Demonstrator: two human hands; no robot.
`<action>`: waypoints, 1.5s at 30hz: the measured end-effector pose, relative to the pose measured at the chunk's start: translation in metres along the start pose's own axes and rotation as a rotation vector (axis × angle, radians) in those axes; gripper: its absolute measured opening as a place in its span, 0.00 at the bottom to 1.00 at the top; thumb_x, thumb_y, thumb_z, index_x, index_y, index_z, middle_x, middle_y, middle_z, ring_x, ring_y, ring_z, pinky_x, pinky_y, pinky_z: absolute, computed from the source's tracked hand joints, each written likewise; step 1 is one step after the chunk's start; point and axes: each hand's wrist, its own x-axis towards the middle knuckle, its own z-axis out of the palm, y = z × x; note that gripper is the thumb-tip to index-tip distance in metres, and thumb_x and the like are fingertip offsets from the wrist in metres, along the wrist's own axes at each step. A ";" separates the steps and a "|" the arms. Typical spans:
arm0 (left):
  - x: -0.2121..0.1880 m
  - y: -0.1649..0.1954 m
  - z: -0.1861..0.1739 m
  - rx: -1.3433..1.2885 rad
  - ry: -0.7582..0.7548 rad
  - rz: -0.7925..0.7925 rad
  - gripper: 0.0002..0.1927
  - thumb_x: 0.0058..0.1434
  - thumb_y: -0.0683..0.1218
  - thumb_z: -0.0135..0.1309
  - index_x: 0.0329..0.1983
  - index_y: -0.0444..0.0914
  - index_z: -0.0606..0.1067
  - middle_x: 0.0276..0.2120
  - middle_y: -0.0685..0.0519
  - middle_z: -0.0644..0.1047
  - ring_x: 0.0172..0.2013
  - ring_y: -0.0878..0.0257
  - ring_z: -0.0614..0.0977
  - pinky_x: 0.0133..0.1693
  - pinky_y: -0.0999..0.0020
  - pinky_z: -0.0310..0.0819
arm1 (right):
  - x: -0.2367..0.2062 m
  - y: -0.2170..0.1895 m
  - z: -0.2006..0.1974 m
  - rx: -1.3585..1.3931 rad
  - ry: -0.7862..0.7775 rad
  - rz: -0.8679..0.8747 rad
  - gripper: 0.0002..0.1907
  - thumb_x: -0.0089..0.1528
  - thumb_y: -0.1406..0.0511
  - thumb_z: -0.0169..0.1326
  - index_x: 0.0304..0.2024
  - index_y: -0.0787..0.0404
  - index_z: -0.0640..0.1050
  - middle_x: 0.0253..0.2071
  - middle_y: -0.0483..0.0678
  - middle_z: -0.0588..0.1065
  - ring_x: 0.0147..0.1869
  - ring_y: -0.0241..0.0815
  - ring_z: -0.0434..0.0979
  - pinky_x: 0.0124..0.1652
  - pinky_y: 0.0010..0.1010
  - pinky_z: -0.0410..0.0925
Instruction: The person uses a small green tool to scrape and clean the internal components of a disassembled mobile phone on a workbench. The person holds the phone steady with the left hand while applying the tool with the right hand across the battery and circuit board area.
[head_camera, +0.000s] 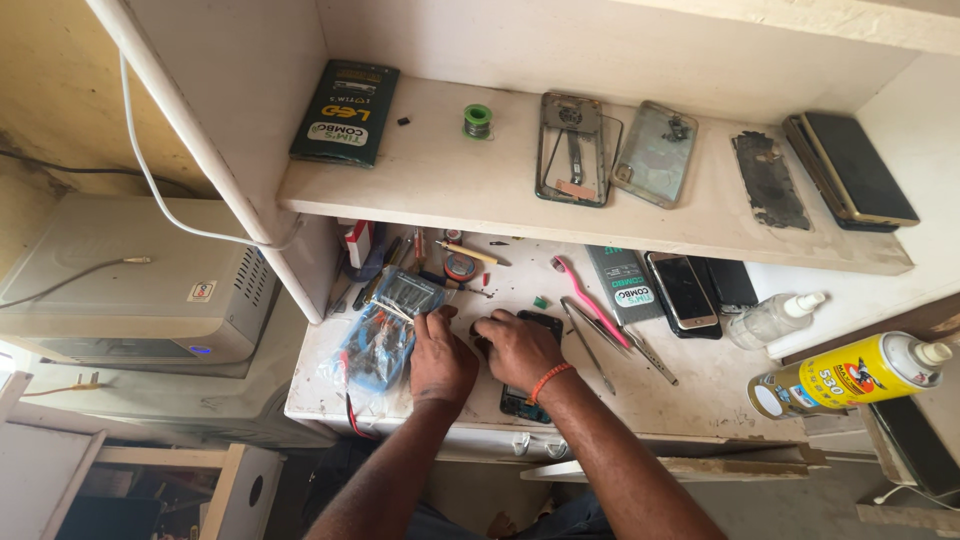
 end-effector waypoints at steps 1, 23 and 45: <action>0.000 0.001 0.000 -0.005 0.002 0.002 0.19 0.60 0.38 0.46 0.56 0.40 0.68 0.51 0.41 0.71 0.47 0.37 0.79 0.46 0.44 0.75 | 0.001 0.001 0.002 -0.006 -0.006 0.002 0.12 0.54 0.72 0.54 0.40 0.56 0.76 0.43 0.50 0.76 0.44 0.59 0.80 0.41 0.50 0.74; 0.003 0.006 -0.002 0.124 -0.090 0.050 0.16 0.62 0.42 0.47 0.53 0.39 0.71 0.47 0.39 0.73 0.44 0.40 0.81 0.45 0.48 0.76 | -0.007 0.007 0.000 -0.129 -0.013 0.054 0.08 0.63 0.66 0.52 0.43 0.62 0.71 0.38 0.57 0.78 0.38 0.54 0.83 0.40 0.44 0.76; 0.003 0.028 -0.009 0.443 -0.294 0.116 0.19 0.65 0.60 0.48 0.43 0.40 0.74 0.43 0.45 0.72 0.47 0.50 0.79 0.45 0.55 0.77 | -0.028 0.106 -0.017 0.151 0.107 0.351 0.06 0.64 0.65 0.53 0.44 0.56 0.74 0.47 0.53 0.80 0.48 0.51 0.82 0.49 0.42 0.73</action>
